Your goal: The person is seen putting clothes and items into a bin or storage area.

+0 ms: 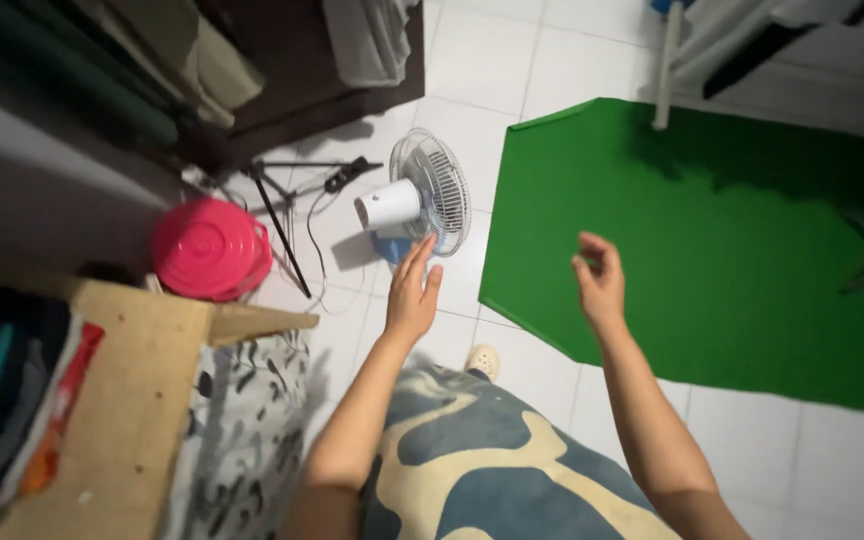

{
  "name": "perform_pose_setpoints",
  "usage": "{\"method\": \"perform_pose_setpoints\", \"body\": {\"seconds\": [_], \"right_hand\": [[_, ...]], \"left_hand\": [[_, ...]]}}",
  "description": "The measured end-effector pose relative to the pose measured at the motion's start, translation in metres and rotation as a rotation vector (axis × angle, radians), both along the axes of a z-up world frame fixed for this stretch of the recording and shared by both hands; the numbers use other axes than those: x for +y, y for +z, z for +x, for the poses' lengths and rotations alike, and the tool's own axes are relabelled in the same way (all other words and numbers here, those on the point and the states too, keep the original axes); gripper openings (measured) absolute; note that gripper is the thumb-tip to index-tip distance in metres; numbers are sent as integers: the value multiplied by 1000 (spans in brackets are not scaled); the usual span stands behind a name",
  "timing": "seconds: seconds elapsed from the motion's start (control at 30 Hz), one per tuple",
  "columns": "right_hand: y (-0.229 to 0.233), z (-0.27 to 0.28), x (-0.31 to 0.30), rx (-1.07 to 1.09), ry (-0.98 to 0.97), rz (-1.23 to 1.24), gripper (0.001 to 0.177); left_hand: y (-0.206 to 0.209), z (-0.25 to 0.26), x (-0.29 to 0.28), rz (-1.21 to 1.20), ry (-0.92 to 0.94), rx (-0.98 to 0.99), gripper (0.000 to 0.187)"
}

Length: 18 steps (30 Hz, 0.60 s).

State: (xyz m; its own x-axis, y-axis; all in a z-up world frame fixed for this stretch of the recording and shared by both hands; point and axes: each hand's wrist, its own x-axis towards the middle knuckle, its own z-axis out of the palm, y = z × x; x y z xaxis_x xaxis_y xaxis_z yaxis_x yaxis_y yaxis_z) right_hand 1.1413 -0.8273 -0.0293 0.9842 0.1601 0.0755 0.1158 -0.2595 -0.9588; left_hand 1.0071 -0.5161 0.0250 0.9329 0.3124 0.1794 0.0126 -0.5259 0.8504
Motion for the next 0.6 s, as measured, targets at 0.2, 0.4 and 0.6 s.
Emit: {"method": "perform_pose_setpoints", "body": {"seconds": [0.2, 0.4, 0.6], "right_hand": [[9, 95, 36, -11, 106, 44, 37], [-29, 152, 107, 36, 283, -35, 37], [-28, 186, 176, 46, 439, -188, 35]], "left_hand": [[-15, 34, -4, 36, 192, -32, 45], [-38, 55, 29, 50, 318, 10, 46], [-86, 80, 61, -23, 453, 152, 48]]}}
